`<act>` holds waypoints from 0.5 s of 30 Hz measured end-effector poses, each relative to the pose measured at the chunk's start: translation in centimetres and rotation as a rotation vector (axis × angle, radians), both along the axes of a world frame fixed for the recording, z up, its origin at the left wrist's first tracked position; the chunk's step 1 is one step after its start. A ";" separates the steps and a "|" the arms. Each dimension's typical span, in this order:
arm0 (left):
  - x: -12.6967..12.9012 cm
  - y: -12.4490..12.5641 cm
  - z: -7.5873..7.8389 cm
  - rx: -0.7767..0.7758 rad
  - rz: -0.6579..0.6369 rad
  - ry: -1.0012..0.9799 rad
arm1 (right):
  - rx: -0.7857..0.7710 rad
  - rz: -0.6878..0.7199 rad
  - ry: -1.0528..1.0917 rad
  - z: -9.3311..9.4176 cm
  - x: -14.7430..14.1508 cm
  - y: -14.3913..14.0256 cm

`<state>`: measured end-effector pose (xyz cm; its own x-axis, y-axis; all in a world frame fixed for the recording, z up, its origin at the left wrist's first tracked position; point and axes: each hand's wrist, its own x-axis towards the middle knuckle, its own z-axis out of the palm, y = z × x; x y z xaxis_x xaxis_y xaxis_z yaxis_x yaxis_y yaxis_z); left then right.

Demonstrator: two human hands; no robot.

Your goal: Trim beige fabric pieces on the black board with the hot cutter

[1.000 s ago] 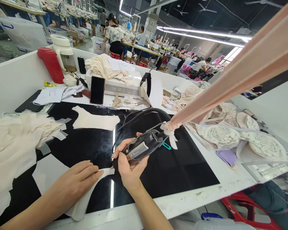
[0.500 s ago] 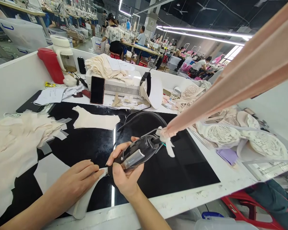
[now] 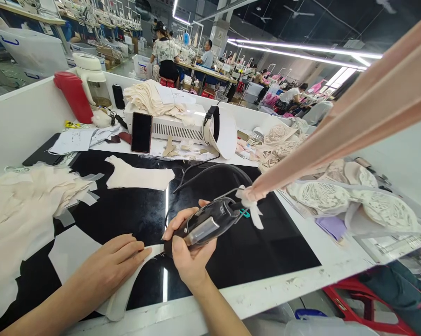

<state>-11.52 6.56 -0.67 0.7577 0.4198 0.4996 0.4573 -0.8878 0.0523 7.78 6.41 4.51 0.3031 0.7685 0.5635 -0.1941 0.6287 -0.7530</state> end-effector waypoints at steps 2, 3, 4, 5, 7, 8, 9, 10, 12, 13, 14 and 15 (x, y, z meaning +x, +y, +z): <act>-0.1 -0.1 0.1 -0.012 -0.001 0.010 | -0.003 0.004 -0.003 -0.1 -0.1 0.0; -0.2 -0.1 0.1 -0.020 -0.002 0.011 | -0.004 0.007 -0.004 -0.2 -0.1 0.0; -0.3 -0.3 0.1 -0.025 0.004 0.010 | -0.003 0.011 -0.003 -0.2 -0.1 -0.1; -0.5 -0.4 0.2 -0.028 0.019 0.012 | 0.000 0.015 0.000 -0.2 -0.1 -0.1; -0.7 -0.9 0.2 -0.023 0.056 0.019 | 0.011 0.020 0.009 -0.1 0.0 -0.2; -0.9 -1.2 0.3 -0.024 0.071 0.029 | 0.015 0.019 0.014 -0.1 0.0 -0.3; -1.0 -1.4 0.3 -0.028 0.085 0.036 | 0.019 0.016 0.018 0.0 0.1 -0.4; -1.1 -1.6 0.4 -0.031 0.091 0.038 | 0.023 0.013 0.021 0.1 0.1 -0.5; -1.3 -1.9 0.7 -0.033 0.083 0.038 | 0.030 0.007 0.025 0.3 0.1 -0.6; -1.3 -1.9 0.8 -0.036 0.078 0.036 | 0.033 0.004 0.028 0.4 0.1 -0.7; -1.4 -2.0 1.0 -0.036 0.071 0.030 | 0.034 0.002 0.029 0.4 0.1 -0.6; -1.4 -2.0 1.1 -0.039 0.068 0.022 | 0.033 0.002 0.029 0.5 0.1 -0.6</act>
<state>-12.95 4.59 0.46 0.7378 0.4892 0.4651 0.5177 -0.8523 0.0752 7.84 5.84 4.98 0.3184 0.7505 0.5792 -0.2172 0.6525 -0.7260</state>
